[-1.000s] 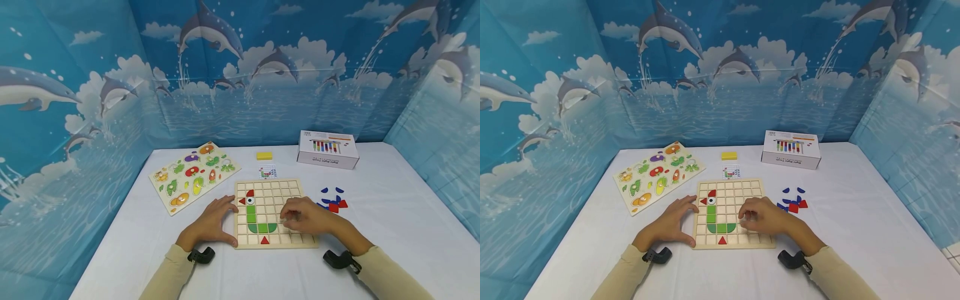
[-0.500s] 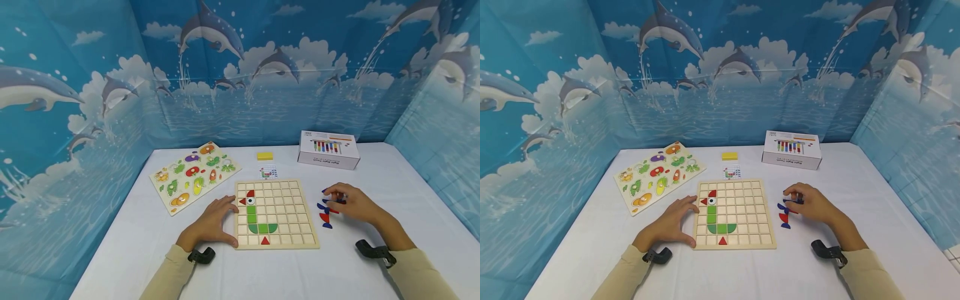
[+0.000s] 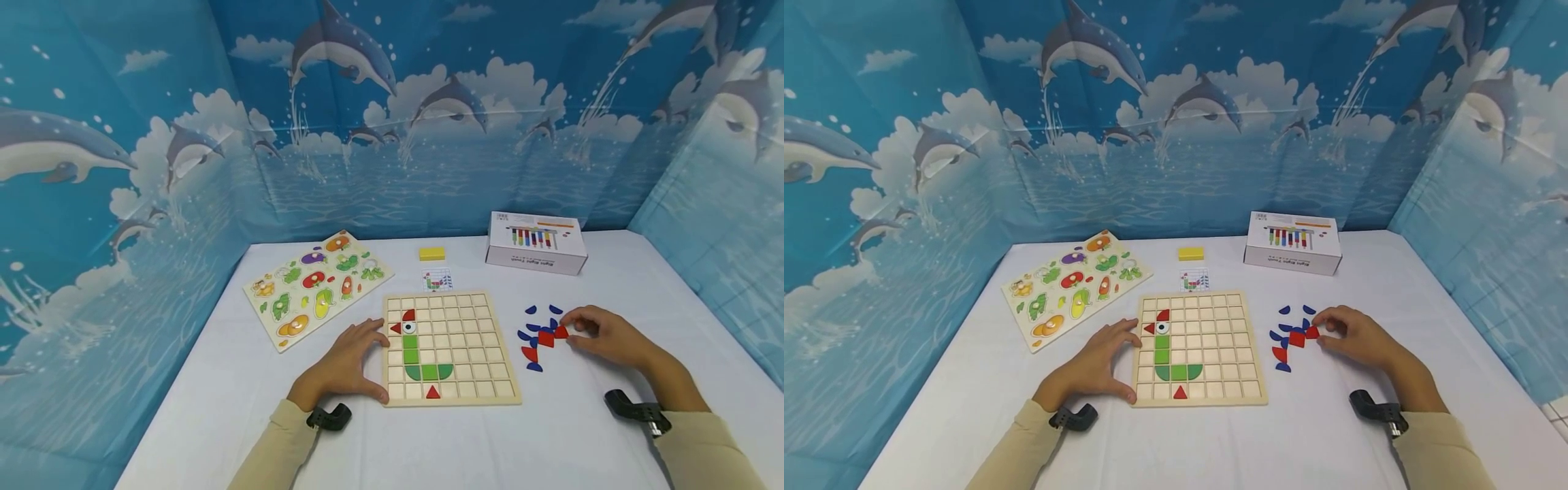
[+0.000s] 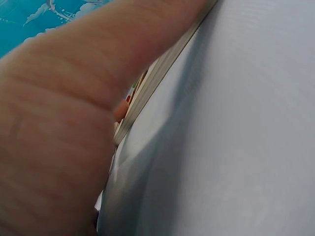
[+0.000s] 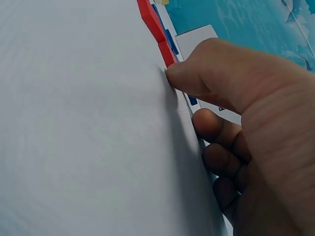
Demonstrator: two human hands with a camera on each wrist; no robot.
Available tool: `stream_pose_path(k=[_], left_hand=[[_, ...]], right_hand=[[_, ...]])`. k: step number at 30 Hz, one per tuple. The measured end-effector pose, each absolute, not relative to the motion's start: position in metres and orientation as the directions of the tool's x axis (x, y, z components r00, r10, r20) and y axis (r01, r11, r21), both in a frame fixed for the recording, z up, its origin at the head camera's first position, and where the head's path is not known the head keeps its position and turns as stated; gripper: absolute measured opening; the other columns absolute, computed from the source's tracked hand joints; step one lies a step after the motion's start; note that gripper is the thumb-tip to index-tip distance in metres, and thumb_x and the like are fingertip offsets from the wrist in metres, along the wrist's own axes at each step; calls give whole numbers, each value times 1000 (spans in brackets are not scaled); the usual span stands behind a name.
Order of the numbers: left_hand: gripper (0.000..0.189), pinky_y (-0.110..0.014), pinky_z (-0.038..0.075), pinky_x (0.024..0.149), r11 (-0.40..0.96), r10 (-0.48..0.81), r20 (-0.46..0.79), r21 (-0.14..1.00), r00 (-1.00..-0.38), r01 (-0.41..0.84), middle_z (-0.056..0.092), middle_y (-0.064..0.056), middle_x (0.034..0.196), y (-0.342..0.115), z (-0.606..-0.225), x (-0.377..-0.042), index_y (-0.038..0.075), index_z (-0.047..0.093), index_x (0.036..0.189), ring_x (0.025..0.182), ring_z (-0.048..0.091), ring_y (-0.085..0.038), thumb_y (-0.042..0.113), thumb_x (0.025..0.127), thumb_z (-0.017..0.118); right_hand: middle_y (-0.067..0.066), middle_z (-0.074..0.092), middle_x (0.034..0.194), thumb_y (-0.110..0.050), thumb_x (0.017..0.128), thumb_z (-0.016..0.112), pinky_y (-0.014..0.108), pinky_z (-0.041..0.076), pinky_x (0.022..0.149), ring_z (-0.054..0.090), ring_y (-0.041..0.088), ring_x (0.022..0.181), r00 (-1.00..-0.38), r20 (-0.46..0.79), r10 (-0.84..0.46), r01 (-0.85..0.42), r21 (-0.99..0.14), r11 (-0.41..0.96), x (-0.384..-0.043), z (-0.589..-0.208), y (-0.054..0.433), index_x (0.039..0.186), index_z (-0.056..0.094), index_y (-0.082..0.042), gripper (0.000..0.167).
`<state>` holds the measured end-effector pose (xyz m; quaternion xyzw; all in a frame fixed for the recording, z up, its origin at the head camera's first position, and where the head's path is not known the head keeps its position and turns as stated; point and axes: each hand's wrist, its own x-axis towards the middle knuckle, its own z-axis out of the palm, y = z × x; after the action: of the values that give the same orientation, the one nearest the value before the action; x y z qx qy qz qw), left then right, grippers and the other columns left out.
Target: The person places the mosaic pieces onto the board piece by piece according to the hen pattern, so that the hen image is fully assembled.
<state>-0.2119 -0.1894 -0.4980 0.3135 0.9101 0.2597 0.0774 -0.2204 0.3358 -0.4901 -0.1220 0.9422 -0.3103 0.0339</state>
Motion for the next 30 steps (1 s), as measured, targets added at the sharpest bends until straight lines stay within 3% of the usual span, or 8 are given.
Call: stream_pose_path(k=[6,12,19,30], left_hand=[[90,-41,7,122,667,612,19,526,-791,528,25,-2,165,-189,-496,-211,26,51,127,152,13,-19,72,58,86],[90,-41,7,122,667,611,17,528,-792,526,25,-2,164,-189,-495,-210,26,51,127,152,14,-20,72,58,86],[90,-40,8,122,669,608,22,523,-794,528,25,-1,164,-189,-495,-211,27,51,126,152,13,-19,73,57,86],[90,-41,8,122,670,608,18,526,-794,524,26,-1,164,-188,-495,-210,27,51,127,152,14,-19,73,58,86]], right_hand=[[5,57,99,-10,86,79,14,49,76,52,27,97,-969,24,-246,-215,-574,790,-220,-493,335,115,69,-8,30],[5,54,95,-4,89,73,19,50,70,51,26,94,-971,26,-239,-209,-580,787,-219,-491,334,124,66,-5,35],[4,52,93,-20,85,83,18,48,70,50,25,94,-974,6,-227,-189,-577,795,-220,-488,328,111,64,-4,36],[5,53,93,-14,85,81,16,49,70,50,26,92,-977,9,-213,-182,-557,810,-220,-489,332,115,64,-2,38]])
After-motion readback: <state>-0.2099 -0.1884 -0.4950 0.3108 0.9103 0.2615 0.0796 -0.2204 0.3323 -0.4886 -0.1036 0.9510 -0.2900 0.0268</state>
